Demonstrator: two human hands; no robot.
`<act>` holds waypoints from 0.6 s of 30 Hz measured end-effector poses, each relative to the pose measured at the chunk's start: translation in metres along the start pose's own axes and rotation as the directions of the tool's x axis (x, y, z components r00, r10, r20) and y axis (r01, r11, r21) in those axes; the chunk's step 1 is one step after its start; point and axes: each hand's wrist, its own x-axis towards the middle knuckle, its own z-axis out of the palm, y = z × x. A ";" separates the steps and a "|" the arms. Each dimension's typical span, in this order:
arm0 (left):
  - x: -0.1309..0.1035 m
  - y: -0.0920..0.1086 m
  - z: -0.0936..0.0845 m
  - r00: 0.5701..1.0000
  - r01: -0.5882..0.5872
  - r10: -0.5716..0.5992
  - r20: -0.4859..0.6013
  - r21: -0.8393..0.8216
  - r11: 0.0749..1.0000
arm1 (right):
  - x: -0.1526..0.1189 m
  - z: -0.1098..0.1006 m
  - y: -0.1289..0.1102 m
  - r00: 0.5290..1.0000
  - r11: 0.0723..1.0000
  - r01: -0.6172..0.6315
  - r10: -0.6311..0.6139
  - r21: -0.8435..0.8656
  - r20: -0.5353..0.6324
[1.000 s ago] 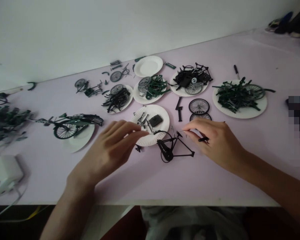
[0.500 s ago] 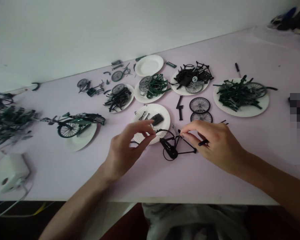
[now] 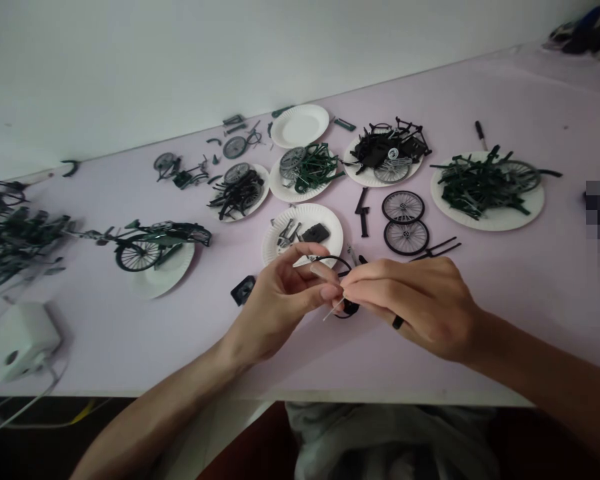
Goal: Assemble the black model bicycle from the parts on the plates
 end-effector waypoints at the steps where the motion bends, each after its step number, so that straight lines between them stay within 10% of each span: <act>1: 0.000 0.001 0.000 1.000 0.004 -0.005 0.009 0.006 1.000 | 0.000 0.001 0.001 1.000 1.000 0.002 -0.002 -0.001 0.001; 10: 0.001 -0.001 -0.008 0.954 -0.298 0.280 0.104 0.413 0.861 | -0.003 0.008 0.005 0.995 0.996 -0.084 0.083 -0.025 -0.051; 18: 0.001 0.006 -0.024 0.702 -0.556 0.486 0.520 0.827 -0.081 | -0.008 -0.011 0.024 0.965 0.976 -0.191 0.166 -0.109 -0.202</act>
